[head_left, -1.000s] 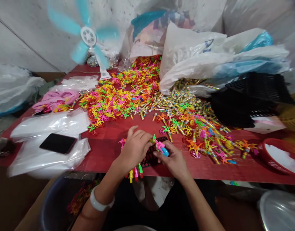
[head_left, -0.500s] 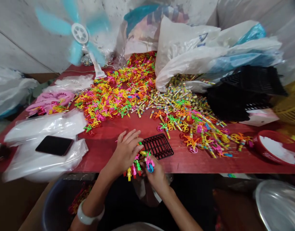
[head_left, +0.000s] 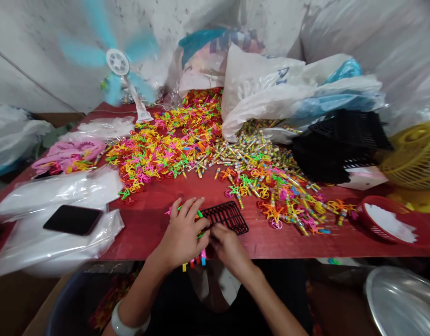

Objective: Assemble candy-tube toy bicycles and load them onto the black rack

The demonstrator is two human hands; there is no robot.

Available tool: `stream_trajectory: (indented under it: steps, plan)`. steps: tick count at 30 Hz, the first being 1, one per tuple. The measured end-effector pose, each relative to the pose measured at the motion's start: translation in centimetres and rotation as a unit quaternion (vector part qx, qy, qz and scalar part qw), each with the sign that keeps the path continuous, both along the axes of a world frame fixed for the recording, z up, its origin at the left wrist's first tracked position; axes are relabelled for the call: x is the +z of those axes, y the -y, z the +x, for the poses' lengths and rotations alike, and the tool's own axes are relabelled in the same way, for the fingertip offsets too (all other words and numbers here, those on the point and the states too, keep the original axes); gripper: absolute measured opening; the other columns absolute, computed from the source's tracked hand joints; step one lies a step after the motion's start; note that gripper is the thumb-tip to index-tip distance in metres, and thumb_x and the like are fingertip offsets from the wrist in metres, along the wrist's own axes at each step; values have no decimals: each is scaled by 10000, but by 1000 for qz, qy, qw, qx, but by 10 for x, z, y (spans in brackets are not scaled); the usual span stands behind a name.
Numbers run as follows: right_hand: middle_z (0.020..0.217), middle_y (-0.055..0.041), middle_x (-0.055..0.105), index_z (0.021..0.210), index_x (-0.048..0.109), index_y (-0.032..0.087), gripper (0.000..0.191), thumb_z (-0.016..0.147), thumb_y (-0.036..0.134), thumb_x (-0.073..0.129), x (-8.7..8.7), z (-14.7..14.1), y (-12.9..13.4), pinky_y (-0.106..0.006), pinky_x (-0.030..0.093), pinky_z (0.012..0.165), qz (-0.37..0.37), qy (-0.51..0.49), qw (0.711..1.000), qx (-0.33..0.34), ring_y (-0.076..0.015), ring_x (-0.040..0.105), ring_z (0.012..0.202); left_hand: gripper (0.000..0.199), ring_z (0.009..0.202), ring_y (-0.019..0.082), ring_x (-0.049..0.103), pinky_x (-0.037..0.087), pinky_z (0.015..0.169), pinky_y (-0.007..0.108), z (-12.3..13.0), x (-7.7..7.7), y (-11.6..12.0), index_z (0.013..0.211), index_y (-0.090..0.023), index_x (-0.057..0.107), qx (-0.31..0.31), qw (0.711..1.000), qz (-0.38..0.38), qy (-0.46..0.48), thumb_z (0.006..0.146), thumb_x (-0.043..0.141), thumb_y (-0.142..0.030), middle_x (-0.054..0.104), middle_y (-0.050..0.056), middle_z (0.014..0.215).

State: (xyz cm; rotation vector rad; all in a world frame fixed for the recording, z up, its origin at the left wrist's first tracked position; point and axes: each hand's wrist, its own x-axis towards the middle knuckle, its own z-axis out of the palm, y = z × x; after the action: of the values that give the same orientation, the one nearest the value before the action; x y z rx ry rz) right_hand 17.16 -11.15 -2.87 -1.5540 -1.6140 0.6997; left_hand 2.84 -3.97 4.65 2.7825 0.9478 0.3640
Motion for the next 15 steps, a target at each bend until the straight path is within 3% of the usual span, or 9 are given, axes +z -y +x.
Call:
stream_trajectory:
  steps: [1,3,6,10,13,15]
  plan:
    - [773,-30,602,803,635,209,214,822,89,459,6,14,-6,-261,461,678,13,-4,999,-34,-166,592,740,160,1284,333,416,214,1085,598,0,0,0,900,-241,698,-1,1000,4,-2,800,574,-254,467,119,1415]
    - [816,-54,615,843,632,202,158,870,209,477,15,42,-22,-291,447,690,24,35,984,-173,-189,584,761,157,1293,334,408,211,1084,601,0,-1,0,889,-239,698,-3,1000,12,-5,802,567,-249,461,120,1419]
    - [754,-68,616,747,601,191,120,806,295,597,19,77,-48,-308,404,655,-53,100,943,-312,-212,573,722,158,1295,339,406,214,1080,608,0,-2,0,888,-238,701,-1,1000,15,-4,800,570,-247,462,119,1419]
    - [529,-8,540,557,512,218,206,696,245,661,18,100,-65,-281,366,589,-112,50,948,-294,-190,562,613,178,1295,334,409,222,1081,602,-3,0,0,933,-240,698,-5,1000,0,9,833,578,-325,467,126,1414]
    - [472,19,528,590,521,218,200,726,334,611,19,104,-57,-264,376,528,-110,6,958,-265,-160,537,510,347,1322,334,379,207,1093,603,-7,2,-2,1093,-239,653,-21,999,-25,29,850,565,-470,443,142,1434]
    - [477,32,538,662,532,209,224,728,413,598,20,101,-45,-248,376,473,-109,-84,965,-225,-135,503,447,398,1331,299,381,203,1110,575,-8,4,-4,1197,-229,592,-16,997,-52,49,889,512,-468,465,141,1420]
